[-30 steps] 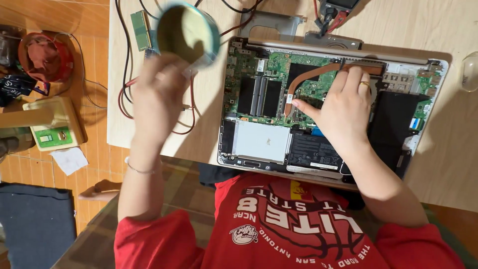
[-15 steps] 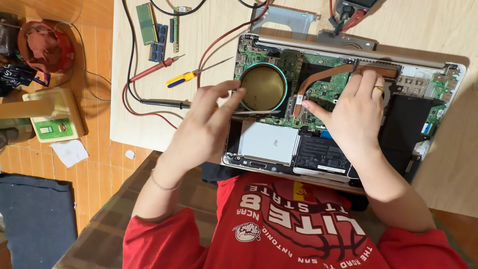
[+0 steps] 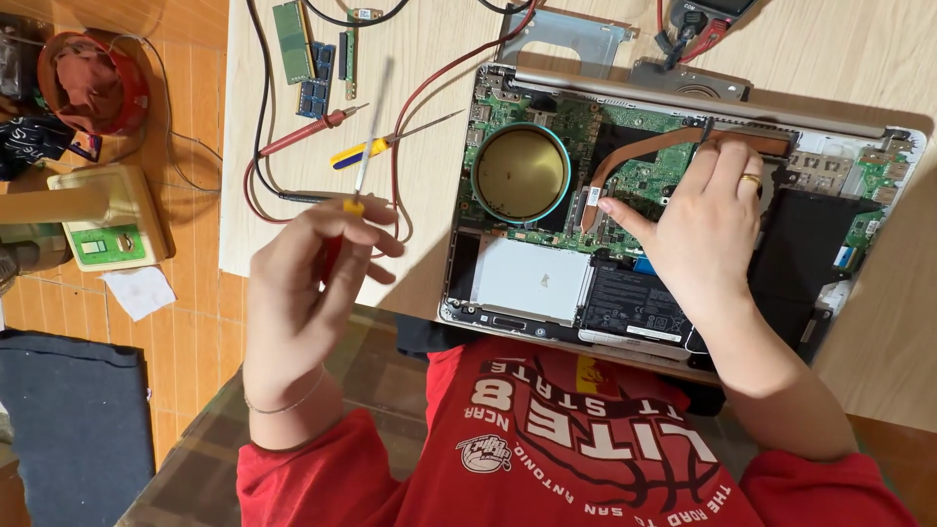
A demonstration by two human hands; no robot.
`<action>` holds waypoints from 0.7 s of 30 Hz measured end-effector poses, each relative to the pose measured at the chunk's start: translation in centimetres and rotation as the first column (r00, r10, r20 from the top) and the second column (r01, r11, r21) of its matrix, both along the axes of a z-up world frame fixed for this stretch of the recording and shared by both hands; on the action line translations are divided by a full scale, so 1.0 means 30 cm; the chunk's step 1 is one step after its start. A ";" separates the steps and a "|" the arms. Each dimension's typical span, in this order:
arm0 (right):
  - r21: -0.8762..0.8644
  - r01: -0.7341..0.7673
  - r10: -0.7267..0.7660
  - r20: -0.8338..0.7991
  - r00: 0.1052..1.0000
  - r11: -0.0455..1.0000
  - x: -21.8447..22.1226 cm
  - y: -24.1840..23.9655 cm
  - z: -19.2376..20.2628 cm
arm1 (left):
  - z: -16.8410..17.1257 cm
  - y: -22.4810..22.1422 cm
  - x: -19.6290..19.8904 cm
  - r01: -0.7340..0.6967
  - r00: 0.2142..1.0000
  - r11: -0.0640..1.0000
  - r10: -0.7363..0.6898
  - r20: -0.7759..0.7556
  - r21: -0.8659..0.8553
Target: Disassembling a laptop and manipulating internal components including the heatsink and RAM modules.
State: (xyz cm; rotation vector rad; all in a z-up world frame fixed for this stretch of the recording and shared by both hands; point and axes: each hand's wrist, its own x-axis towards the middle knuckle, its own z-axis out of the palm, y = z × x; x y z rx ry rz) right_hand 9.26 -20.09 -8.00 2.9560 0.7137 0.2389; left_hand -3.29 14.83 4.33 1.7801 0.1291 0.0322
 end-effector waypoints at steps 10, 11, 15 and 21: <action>0.028 0.025 -0.025 -0.013 1.000 0.999 -0.003 0.004 0.001 | 0.011 -0.026 0.048 0.371 0.912 0.702 -0.400 0.095 -0.608; 0.023 0.021 -0.021 -0.007 1.000 1.000 -0.002 0.005 0.002 | 0.000 -0.038 0.050 0.274 0.955 0.840 -0.293 0.033 -0.468; 0.042 0.015 -0.015 -0.009 1.000 0.999 -0.004 0.005 0.001 | -0.040 -0.060 0.071 0.146 0.978 0.984 -0.159 0.132 0.104; 0.047 0.005 -0.005 -0.004 1.000 0.999 -0.004 -0.001 -0.007 | -0.057 -0.127 0.142 -0.044 0.942 0.819 -0.157 0.297 0.572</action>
